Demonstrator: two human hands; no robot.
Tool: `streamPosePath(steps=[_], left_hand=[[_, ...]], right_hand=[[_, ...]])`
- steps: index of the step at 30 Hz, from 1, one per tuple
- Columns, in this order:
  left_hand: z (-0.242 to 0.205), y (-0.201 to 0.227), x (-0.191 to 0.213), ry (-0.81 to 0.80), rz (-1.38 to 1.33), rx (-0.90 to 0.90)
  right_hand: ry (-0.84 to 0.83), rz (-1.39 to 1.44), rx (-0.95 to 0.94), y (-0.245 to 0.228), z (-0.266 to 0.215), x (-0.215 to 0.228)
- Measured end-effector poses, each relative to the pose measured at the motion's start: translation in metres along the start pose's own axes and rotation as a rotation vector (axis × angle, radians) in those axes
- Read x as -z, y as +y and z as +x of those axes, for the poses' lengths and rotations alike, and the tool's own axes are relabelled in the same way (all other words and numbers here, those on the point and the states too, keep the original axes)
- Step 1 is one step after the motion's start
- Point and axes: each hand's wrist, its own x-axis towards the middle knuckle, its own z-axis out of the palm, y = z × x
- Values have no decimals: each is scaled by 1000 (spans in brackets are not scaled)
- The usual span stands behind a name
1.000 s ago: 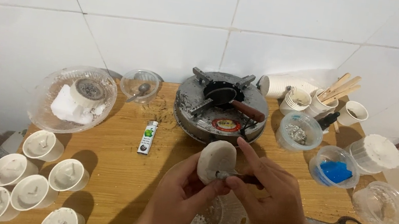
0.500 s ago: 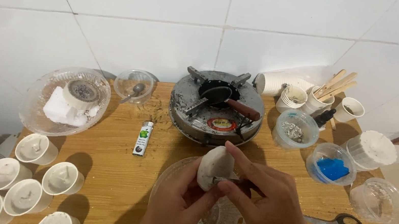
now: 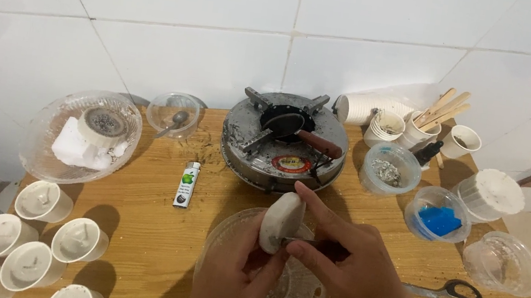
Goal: Carving and refining the base of a candle using a small metal tool to remove excess wax.
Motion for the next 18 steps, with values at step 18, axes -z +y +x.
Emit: streamPosePath(steps=[18], left_hand=[[-3,1,-5,72,97,-189]], right_hand=[[-59,219,-155,2,2,2]])
